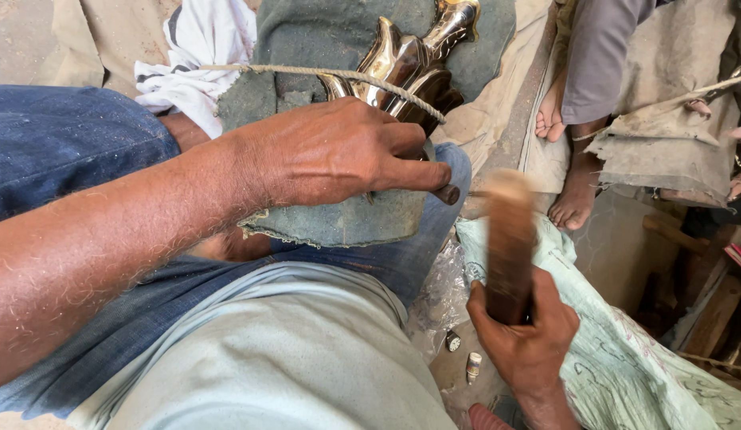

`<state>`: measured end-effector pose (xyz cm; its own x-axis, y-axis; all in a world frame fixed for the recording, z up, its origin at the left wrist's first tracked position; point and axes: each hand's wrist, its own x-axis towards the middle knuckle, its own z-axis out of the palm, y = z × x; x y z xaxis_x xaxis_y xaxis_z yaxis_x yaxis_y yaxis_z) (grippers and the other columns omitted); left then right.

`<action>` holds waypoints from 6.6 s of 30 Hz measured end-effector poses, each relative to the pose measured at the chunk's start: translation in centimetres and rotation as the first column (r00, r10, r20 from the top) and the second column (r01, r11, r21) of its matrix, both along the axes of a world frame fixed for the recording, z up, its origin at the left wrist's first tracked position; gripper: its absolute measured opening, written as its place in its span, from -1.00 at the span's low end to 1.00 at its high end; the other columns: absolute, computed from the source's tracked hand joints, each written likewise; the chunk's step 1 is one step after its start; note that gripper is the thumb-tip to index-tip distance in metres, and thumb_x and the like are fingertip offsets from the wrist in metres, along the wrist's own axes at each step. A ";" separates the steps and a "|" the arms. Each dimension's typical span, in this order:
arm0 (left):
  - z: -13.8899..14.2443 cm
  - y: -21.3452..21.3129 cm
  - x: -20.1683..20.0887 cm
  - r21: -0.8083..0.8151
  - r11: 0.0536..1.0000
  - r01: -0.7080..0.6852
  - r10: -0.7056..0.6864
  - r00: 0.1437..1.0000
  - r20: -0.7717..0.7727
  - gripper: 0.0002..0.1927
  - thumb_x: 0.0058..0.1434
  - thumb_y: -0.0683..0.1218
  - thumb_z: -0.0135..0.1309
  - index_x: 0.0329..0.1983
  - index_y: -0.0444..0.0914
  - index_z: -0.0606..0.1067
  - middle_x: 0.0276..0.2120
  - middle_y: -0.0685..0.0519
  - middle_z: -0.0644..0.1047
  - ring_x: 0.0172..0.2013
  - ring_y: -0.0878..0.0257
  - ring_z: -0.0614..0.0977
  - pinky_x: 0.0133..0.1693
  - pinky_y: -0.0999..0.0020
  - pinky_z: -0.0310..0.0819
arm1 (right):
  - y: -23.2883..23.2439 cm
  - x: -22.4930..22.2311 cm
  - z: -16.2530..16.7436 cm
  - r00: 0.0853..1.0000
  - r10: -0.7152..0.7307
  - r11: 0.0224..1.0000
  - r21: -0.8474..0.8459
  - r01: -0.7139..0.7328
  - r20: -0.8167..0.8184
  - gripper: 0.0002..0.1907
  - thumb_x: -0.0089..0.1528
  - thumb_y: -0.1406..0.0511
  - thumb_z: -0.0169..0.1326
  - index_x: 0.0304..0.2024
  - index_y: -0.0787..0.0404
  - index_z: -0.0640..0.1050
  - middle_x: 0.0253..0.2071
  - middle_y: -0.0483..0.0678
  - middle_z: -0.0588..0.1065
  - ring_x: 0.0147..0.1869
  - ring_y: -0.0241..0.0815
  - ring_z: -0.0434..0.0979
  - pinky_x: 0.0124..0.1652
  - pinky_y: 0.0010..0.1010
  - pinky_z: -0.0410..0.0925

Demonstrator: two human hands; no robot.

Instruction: The person uses a wooden mallet and a metal punch to shape a brass-colored metal object secured with rope on a cushion. They repeatedly strike the punch to emboss or adjust the metal surface.

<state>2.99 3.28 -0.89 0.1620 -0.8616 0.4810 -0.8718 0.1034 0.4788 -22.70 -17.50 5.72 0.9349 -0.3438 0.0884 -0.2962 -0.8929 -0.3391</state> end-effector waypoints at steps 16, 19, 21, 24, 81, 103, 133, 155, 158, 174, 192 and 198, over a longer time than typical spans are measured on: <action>0.2 -0.4 0.5 0.003 1.000 0.017 -0.017 0.987 -0.159 -0.64 0.32 -0.02 0.10 0.17 -0.12 0.46 -0.32 -0.06 0.54 -0.34 -0.06 0.66 -0.40 0.02 0.52 | 0.5 -0.1 0.5 0.988 -0.107 0.991 0.096 0.096 0.115 -0.63 0.14 0.41 0.36 -0.07 0.33 0.50 -0.38 -0.08 0.59 -0.30 -0.34 0.63 -0.22 -0.53 0.48; 0.1 -0.2 0.5 0.027 1.000 0.013 -0.009 0.989 -0.146 -0.63 0.33 -0.03 0.11 0.19 -0.12 0.45 -0.33 -0.07 0.53 -0.36 -0.06 0.66 -0.40 0.03 0.53 | 0.8 -0.2 0.3 0.990 -0.100 0.995 0.017 0.099 0.099 -0.62 0.12 0.41 0.38 -0.09 0.34 0.50 -0.40 -0.07 0.58 -0.32 -0.34 0.62 -0.22 -0.53 0.46; 0.1 -0.2 0.4 0.010 1.000 0.009 -0.007 0.984 -0.178 -0.61 0.31 -0.03 0.12 0.20 -0.13 0.45 -0.33 -0.08 0.52 -0.37 -0.05 0.66 -0.40 0.05 0.54 | 0.8 -0.3 0.2 0.991 -0.094 0.995 0.039 0.091 0.100 -0.63 0.13 0.41 0.38 -0.09 0.33 0.50 -0.40 -0.08 0.59 -0.31 -0.35 0.62 -0.22 -0.54 0.46; 0.0 -0.1 0.5 -0.120 0.993 0.024 -0.044 0.984 -0.172 -0.64 0.34 -0.05 0.13 0.19 -0.17 0.44 -0.28 -0.06 0.53 -0.32 -0.05 0.66 -0.35 0.08 0.55 | 0.7 -0.3 0.3 0.995 -0.056 0.998 0.035 0.053 0.086 -0.63 0.13 0.39 0.38 -0.11 0.33 0.49 -0.38 -0.09 0.59 -0.32 -0.35 0.63 -0.24 -0.53 0.47; -0.6 0.5 -0.2 0.007 0.999 -0.048 0.049 0.991 -0.128 -0.57 0.25 -0.13 0.16 0.19 -0.17 0.45 -0.31 -0.04 0.50 -0.34 0.03 0.67 -0.34 0.11 0.56 | 0.7 2.0 1.5 0.999 -0.041 0.995 0.088 0.041 -0.004 -0.67 0.13 0.37 0.36 -0.13 0.29 0.52 -0.48 -0.10 0.55 -0.48 -0.32 0.59 -0.41 -0.47 0.43; 0.2 -0.3 -0.4 0.004 0.996 -0.084 0.084 0.980 -0.180 -0.50 0.14 -0.13 0.25 0.17 -0.25 0.45 -0.22 -0.07 0.62 -0.28 -0.07 0.68 -0.25 0.04 0.57 | -0.3 4.0 2.5 0.978 -0.050 0.992 0.104 0.072 -0.201 -0.66 0.07 0.40 0.44 -0.21 0.34 0.54 -0.53 -0.04 0.52 -0.49 -0.25 0.53 -0.42 -0.44 0.40; -3.0 4.4 -1.3 0.076 0.821 -0.566 0.304 0.320 -0.897 -0.77 0.28 -0.18 0.25 -0.03 -0.33 0.55 -0.23 0.03 0.65 -0.23 0.42 0.71 -0.18 0.50 0.68 | -6.1 3.3 -18.2 0.803 -0.401 0.006 0.876 0.483 -0.440 -0.77 0.17 0.39 0.22 -0.14 0.27 0.52 -0.50 -0.07 0.44 -0.52 -0.25 0.45 -0.54 -0.43 0.40; -3.8 2.4 -0.6 -0.150 0.815 -0.560 0.237 0.558 -0.796 -0.49 0.26 -0.21 0.30 0.27 -0.26 0.47 -0.26 0.04 0.65 -0.33 0.41 0.66 -0.33 0.49 0.65 | -5.5 5.9 -9.6 0.941 -0.339 0.388 0.908 0.155 -0.015 -0.48 0.09 0.44 0.23 0.12 0.27 0.47 -0.32 -0.04 0.53 -0.31 -0.24 0.55 -0.27 -0.38 0.52; -3.5 2.7 0.3 -0.129 0.866 -0.482 0.233 0.619 -0.750 -0.50 0.28 -0.17 0.27 0.28 -0.22 0.47 -0.32 0.06 0.65 -0.38 0.38 0.68 -0.38 0.46 0.62 | -5.0 7.7 -4.1 0.969 -0.248 0.424 0.900 0.105 0.004 -0.47 0.04 0.53 0.22 0.06 0.26 0.43 -0.31 -0.03 0.53 -0.22 -0.18 0.61 -0.23 -0.23 0.57; -5.1 2.9 1.0 -0.293 0.877 -0.382 0.155 0.801 -0.579 -0.50 0.35 -0.09 0.23 0.33 -0.24 0.42 -0.13 -0.03 0.63 -0.16 0.13 0.73 -0.16 0.27 0.63 | -0.9 16.7 9.1 0.935 0.321 0.897 -0.268 -0.351 -0.150 -0.74 0.30 0.48 0.25 0.01 0.35 0.50 -0.16 0.04 0.57 -0.15 -0.21 0.63 -0.08 -0.43 0.50; -5.0 2.3 -2.3 -0.179 0.714 -0.676 0.324 0.547 -0.772 -0.52 0.29 -0.15 0.34 0.23 -0.25 0.45 -0.31 0.06 0.58 -0.38 0.40 0.63 -0.33 0.51 0.58 | -1.3 21.6 11.3 0.749 0.414 0.643 -0.416 -0.643 -0.518 -0.47 0.12 0.58 0.15 0.16 0.33 0.48 -0.16 0.18 0.55 -0.22 -0.07 0.61 -0.20 -0.22 0.51; -4.6 2.3 -2.4 -0.218 0.722 -0.656 0.247 0.539 -0.805 -0.52 0.32 -0.14 0.33 0.27 -0.21 0.46 -0.30 0.08 0.59 -0.39 0.39 0.60 -0.37 0.50 0.54 | -4.4 21.0 10.3 0.916 0.244 0.968 0.021 -0.251 -0.318 -0.58 0.23 0.45 0.15 0.13 0.31 0.41 -0.17 0.12 0.47 -0.03 0.04 0.57 -0.17 -0.08 0.50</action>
